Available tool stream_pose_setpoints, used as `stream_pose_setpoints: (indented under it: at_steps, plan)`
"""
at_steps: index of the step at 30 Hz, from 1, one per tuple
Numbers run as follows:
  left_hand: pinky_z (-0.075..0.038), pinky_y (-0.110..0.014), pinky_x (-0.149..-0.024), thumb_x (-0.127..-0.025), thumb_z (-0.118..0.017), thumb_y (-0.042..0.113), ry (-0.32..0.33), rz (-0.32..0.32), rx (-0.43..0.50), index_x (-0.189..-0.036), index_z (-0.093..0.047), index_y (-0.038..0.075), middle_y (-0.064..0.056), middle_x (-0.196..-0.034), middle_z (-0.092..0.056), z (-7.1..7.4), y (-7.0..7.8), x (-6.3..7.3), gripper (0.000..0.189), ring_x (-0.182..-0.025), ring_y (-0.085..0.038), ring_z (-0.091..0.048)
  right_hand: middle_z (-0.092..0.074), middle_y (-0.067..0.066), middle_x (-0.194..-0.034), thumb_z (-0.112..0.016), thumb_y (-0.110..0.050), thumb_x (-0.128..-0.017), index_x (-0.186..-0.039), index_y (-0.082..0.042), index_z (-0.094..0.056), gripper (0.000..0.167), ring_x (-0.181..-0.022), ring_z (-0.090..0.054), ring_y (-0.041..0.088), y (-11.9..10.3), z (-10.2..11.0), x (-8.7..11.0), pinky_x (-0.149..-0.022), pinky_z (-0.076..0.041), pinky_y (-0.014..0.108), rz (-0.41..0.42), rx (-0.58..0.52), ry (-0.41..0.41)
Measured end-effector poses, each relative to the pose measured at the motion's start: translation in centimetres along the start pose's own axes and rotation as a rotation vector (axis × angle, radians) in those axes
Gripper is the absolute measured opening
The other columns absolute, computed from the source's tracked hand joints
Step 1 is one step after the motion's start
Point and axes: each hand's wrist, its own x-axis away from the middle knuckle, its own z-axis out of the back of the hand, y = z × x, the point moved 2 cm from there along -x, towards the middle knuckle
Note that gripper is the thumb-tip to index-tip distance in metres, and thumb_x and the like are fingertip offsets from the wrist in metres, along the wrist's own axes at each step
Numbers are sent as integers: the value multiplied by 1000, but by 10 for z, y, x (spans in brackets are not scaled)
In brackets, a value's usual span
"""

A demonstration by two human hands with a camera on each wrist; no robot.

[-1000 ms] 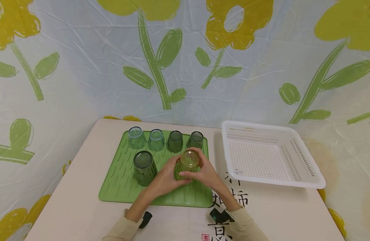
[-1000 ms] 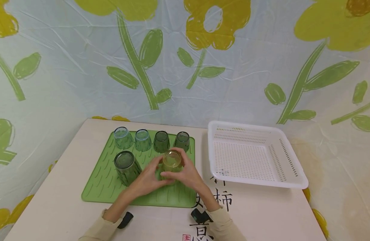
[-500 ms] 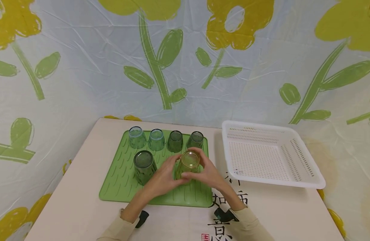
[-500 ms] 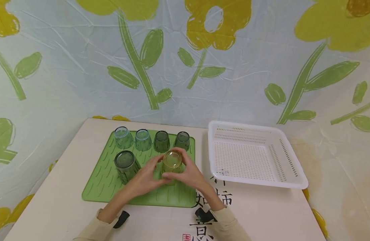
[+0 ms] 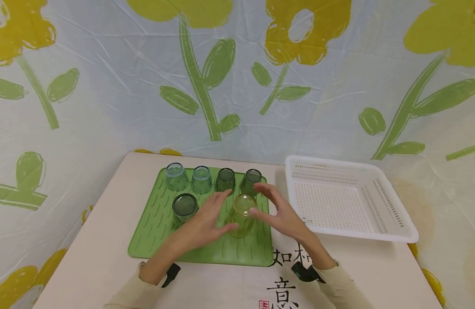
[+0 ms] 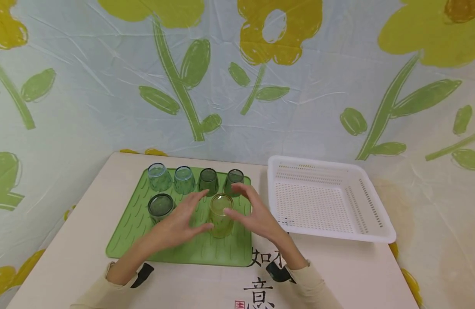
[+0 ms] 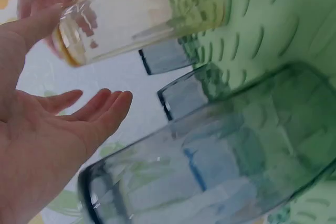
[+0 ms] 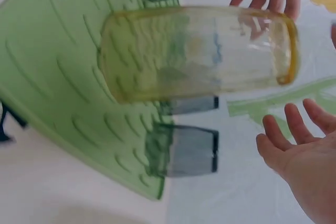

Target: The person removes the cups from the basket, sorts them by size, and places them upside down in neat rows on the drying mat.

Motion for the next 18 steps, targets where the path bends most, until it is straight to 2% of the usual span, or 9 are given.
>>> stream_pose_setpoints:
  at_steps: [5,9,13,15,18]
  plan:
    - [-45,-52,-110,-100,-66,46,9,-25,-6,-162,-29,14,-11,-155,-40,16,7,1,79,-142,-31,-43,-49,7,-151,-61,-16,-105,-150,-7,-45,48,-144,-43,28,-5,19,3,-120,-32,48,40,59,45]
    - [-51,-49,-104,-103,-64,39,93,-105,-83,-155,-42,10,-11,-145,-51,30,10,1,64,-133,-30,-53,-60,7,-138,-63,-9,-103,-138,-5,-57,36,-132,-55,27,-8,37,5,-114,-42,38,125,172,120]
    - [-59,-42,-84,-100,-71,26,215,-213,-185,-137,-61,4,-10,-123,-65,44,5,-1,44,-109,-27,-67,-69,4,-118,-72,-1,-96,-120,-4,-68,25,-115,-64,25,-9,55,7,-104,-46,24,227,336,211]
    - [-60,-39,-78,-98,-73,20,263,-250,-205,-124,-68,3,-8,-112,-69,51,1,-2,31,-99,-26,-69,-71,1,-109,-75,2,-92,-112,-5,-70,22,-107,-66,23,-9,65,9,-98,-46,20,266,411,244]
    - [-59,-35,-72,-95,-75,12,320,-280,-213,-105,-73,5,-5,-98,-70,61,-8,-3,12,-89,-23,-69,-70,0,-100,-77,6,-87,-103,-6,-69,21,-98,-66,22,-6,80,13,-92,-47,19,311,511,274]
